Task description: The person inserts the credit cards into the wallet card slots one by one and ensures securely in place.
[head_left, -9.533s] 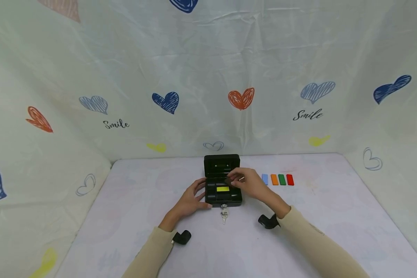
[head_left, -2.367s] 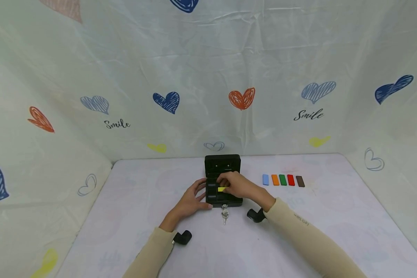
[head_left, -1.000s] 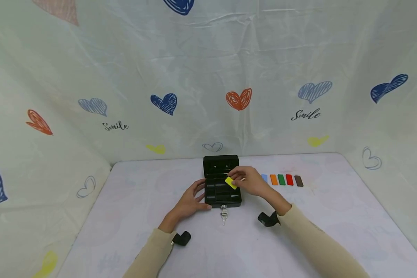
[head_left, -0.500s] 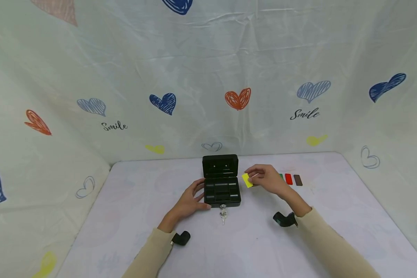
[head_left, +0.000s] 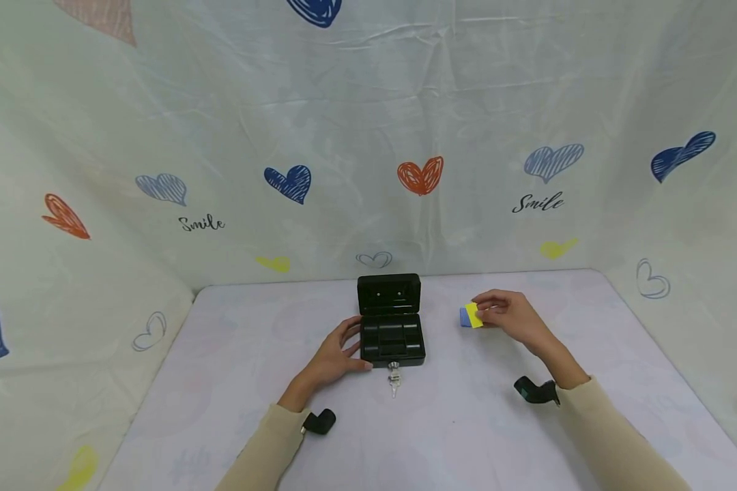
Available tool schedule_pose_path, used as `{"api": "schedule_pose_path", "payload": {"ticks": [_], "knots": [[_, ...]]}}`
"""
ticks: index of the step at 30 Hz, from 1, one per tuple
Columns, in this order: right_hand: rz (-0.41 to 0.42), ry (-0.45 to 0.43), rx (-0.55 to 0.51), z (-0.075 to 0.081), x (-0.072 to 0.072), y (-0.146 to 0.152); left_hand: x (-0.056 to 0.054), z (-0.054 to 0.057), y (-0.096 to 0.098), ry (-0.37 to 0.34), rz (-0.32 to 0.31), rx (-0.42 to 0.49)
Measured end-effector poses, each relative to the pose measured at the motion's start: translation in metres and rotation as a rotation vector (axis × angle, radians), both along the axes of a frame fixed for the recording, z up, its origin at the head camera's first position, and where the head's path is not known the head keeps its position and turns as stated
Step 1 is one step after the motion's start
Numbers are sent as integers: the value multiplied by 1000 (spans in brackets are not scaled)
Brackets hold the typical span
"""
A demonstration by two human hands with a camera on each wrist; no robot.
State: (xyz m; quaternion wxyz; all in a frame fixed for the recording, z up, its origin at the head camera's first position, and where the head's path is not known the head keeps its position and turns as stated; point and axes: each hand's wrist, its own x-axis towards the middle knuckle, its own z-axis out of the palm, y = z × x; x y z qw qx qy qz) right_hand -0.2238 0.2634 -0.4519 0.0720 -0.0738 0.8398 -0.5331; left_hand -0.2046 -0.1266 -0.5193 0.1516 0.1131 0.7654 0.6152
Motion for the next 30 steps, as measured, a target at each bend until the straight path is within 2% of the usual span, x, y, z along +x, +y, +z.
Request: {"api": "schedule_pose_path", "payload": {"ticks": [6, 14, 21, 30], "knots": [[-73, 23, 74, -2, 4, 24, 0, 1, 0, -1, 2, -1], [-160, -1, 112, -6, 4, 58, 0, 1, 1, -24, 13, 4], [-197, -5, 151, -9, 4, 82, -1, -1, 0, -3, 4, 4], [-218, -15, 187, -17, 4, 103, -1, -1, 1, -11, 14, 10]]}}
